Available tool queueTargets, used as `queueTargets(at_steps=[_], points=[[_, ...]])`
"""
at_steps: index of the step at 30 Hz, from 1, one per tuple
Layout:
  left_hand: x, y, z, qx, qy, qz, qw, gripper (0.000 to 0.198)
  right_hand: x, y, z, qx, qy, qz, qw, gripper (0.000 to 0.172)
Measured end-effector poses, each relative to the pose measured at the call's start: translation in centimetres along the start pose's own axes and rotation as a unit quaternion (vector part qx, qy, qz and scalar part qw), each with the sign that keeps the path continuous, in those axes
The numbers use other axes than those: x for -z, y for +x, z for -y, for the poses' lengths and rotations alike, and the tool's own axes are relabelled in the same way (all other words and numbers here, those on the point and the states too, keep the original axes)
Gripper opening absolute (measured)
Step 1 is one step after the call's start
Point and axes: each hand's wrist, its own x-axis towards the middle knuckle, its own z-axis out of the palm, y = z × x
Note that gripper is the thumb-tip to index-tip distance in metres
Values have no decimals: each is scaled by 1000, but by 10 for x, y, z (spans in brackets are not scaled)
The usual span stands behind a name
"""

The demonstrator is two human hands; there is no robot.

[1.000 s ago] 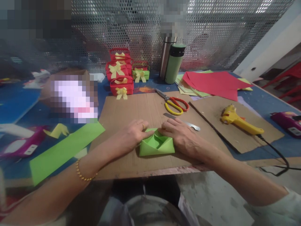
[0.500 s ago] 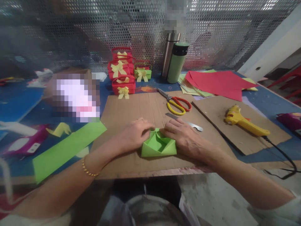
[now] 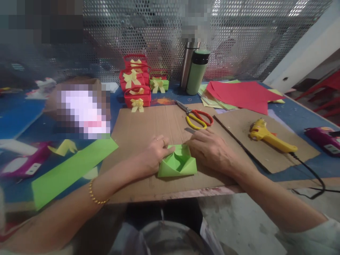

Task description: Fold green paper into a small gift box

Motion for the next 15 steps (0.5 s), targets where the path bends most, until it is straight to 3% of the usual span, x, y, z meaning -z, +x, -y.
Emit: queueTargets(at_steps=[4, 11, 15], points=[[0, -1, 4, 2, 6, 21, 1000, 28, -2, 2, -7, -69, 23, -70, 995, 23], [3, 1, 0, 5, 9, 31, 999, 26, -10, 9, 1, -85, 4, -4, 996, 29], [0, 1, 0, 6, -20, 27, 999, 26, -13, 11, 3, -78, -17, 4, 997, 27]])
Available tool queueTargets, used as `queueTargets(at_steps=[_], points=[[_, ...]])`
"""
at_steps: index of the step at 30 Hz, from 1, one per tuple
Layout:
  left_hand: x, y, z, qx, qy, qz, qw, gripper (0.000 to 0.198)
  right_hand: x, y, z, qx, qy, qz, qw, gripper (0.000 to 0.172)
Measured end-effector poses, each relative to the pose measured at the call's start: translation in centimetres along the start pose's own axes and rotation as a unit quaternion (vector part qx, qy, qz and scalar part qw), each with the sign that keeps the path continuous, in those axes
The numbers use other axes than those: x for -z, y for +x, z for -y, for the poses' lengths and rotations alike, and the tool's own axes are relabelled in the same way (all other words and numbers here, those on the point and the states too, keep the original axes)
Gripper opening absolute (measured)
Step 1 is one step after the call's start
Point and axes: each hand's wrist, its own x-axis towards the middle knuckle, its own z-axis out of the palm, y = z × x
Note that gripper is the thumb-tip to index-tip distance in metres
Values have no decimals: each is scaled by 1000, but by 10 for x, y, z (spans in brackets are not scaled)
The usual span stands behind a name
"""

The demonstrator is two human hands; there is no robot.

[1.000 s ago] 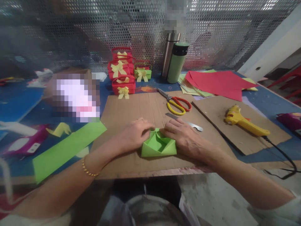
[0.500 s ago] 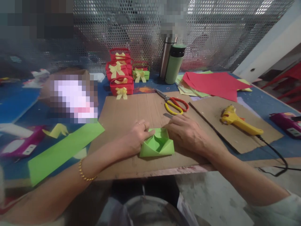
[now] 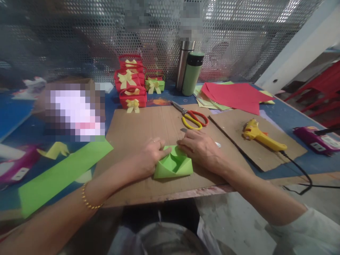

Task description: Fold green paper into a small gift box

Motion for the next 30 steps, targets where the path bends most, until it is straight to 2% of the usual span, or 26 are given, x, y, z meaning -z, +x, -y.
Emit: queueTargets(at_steps=[5, 9, 12, 14, 18, 23, 27, 30], points=[[0, -1, -1, 26, -75, -2, 997, 26, -2, 0, 2, -54, 63, 24, 996, 15], [3, 4, -2, 122, -154, -46, 979, 29, -1, 1, 2, -96, 105, 42, 989, 9], [3, 11, -3, 197, -149, -73, 966, 19, 2, 3, 3, -107, 120, 66, 985, 9], [2, 15, -4, 229, -121, -53, 964, 11, 5, 5, 4, -112, 127, 76, 983, 11], [3, 18, -9, 263, -99, -18, 959, 13, 7, 8, 4, -125, 138, 97, 978, 11], [10, 18, -14, 276, -117, 5, 954, 15, 10, 8, 6, -116, 146, 96, 978, 12], [10, 24, -6, 310, -121, 45, 942, 22, 11, 4, 8, -88, 148, 76, 982, 12], [10, 29, 5, 301, -145, 62, 940, 23, 6, 3, 1, -65, 159, 68, 983, 8]])
